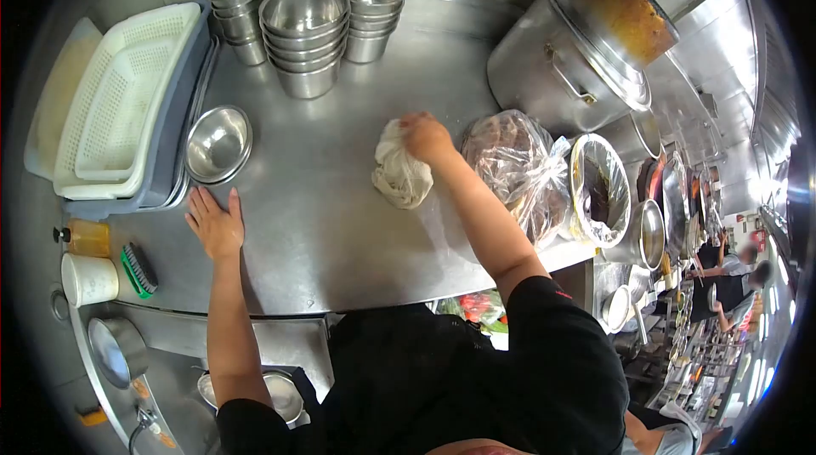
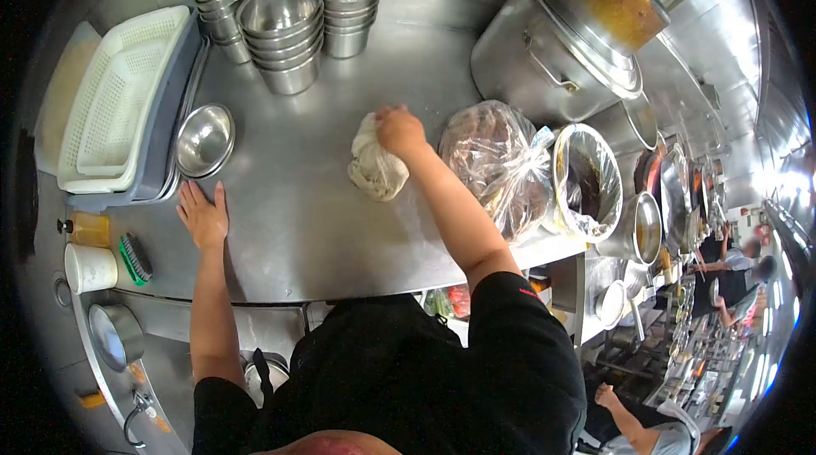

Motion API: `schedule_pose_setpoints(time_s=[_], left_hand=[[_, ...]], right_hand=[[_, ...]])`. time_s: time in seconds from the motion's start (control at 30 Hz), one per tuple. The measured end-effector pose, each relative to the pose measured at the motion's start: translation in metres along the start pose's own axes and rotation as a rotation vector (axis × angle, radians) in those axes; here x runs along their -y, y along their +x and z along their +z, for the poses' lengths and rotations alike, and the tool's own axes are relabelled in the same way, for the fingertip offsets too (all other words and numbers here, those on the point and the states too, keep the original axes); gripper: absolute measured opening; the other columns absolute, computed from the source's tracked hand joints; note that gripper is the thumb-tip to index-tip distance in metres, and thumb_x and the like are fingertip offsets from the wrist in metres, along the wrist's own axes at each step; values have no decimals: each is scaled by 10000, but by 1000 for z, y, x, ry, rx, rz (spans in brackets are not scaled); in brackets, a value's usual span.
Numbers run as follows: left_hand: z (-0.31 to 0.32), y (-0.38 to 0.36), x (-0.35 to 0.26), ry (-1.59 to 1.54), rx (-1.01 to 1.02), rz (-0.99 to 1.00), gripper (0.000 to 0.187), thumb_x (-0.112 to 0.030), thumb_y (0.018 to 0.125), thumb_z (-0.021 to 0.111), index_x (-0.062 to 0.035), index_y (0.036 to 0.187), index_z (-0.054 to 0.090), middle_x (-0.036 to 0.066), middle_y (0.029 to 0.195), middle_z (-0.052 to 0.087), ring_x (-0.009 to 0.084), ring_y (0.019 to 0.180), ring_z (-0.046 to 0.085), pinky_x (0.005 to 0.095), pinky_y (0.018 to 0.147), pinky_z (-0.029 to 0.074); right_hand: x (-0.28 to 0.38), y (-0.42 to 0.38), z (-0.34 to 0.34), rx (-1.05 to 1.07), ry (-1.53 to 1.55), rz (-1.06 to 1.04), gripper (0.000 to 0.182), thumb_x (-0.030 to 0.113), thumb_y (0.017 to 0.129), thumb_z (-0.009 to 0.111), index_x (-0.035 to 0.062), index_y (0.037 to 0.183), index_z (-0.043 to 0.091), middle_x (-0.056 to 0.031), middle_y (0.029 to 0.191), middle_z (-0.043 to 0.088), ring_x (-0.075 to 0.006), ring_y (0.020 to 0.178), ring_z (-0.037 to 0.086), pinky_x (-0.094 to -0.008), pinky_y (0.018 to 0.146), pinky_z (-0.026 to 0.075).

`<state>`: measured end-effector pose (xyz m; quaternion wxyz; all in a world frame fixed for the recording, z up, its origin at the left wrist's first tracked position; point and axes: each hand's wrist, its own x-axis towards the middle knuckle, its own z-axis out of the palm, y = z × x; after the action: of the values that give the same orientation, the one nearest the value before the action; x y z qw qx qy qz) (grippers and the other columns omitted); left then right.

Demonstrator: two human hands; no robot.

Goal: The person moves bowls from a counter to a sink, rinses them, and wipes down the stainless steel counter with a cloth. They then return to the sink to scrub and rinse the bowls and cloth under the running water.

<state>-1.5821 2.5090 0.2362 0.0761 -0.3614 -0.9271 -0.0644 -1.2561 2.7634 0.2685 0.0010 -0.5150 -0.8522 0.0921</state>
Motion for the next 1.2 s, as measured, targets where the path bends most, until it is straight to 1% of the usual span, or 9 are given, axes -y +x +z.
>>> schedule_pose_setpoints(time_s=[0.1, 0.27, 0.33, 0.5, 0.6, 0.73, 0.83, 0.9, 1.2], left_hand=[[-2, 1, 0, 6, 27, -7, 775, -567, 901, 337, 34, 1388, 283, 160, 1472, 250, 269, 1379, 189, 429, 1129, 105], [0, 2, -1, 18, 35, -3, 770, -560, 905, 335, 36, 1388, 282, 165, 1474, 242, 270, 1382, 183, 425, 1131, 92], [2, 4, 0, 28, 39, -5, 768, -557, 906, 337, 38, 1387, 282, 167, 1475, 239, 272, 1383, 180, 424, 1131, 88], [8, 6, 3, -11, 14, 28, 748, -524, 906, 394, 53, 1372, 294, 190, 1464, 250, 290, 1378, 192, 434, 1125, 101], [11, 5, 4, -12, -15, 57, 745, -518, 904, 410, 52, 1369, 295, 205, 1459, 252, 305, 1375, 195, 440, 1123, 105], [7, 9, 0, -18, 13, 48, 746, -520, 904, 411, 50, 1370, 292, 217, 1455, 253, 318, 1373, 194, 444, 1121, 107], [9, 10, 0, -15, -1, 50, 744, -518, 905, 411, 53, 1367, 295, 224, 1447, 264, 325, 1369, 205, 446, 1119, 112], [14, 8, 5, 4, -16, 71, 743, -518, 906, 411, 48, 1371, 292, 232, 1439, 276, 329, 1365, 213, 447, 1119, 116], [9, 5, 1, 4, -19, 42, 739, -535, 910, 383, 26, 1382, 290, 183, 1455, 276, 303, 1368, 215, 447, 1119, 124]], right_hand=[[-14, 25, -40, -335, 157, 79, 351, 248, 796, 582, 162, 1136, 565, -199, 1020, 585, -373, 968, 581, -416, 844, 485], [-20, 116, -96, -673, 272, 59, 373, 243, 795, 588, 141, 1153, 558, -230, 1194, 517, -389, 1074, 523, -436, 915, 440], [-25, 154, -83, -839, 54, -21, 374, 238, 804, 576, 110, 1155, 557, -235, 1255, 478, -384, 1131, 483, -448, 951, 409], [-53, 237, 18, -549, -147, -402, 371, 277, 817, 527, 36, 1095, 575, -203, 1196, 526, -354, 1095, 503, -444, 954, 392], [-64, 229, 2, -499, -127, -172, 316, 268, 818, 499, 66, 1041, 596, -135, 1074, 580, -296, 1040, 534, -426, 877, 416], [-144, 239, -13, -410, -343, 512, 408, 274, 863, 408, 19, 1142, 563, -183, 1166, 556, -316, 1088, 527, -425, 943, 387], [-180, 255, -29, -322, -460, 548, 438, 264, 872, 424, -5, 1194, 549, -209, 1254, 519, -333, 1165, 484, -389, 976, 362], [-160, 242, -43, 28, -490, 520, 447, 246, 843, 470, -18, 1192, 563, -221, 1308, 482, -355, 1202, 476, -468, 956, 383], [-77, 154, -34, 205, -443, 482, 309, 254, 860, 521, 135, 1108, 661, -61, 1223, 589, -301, 1107, 568, -498, 792, 501]])
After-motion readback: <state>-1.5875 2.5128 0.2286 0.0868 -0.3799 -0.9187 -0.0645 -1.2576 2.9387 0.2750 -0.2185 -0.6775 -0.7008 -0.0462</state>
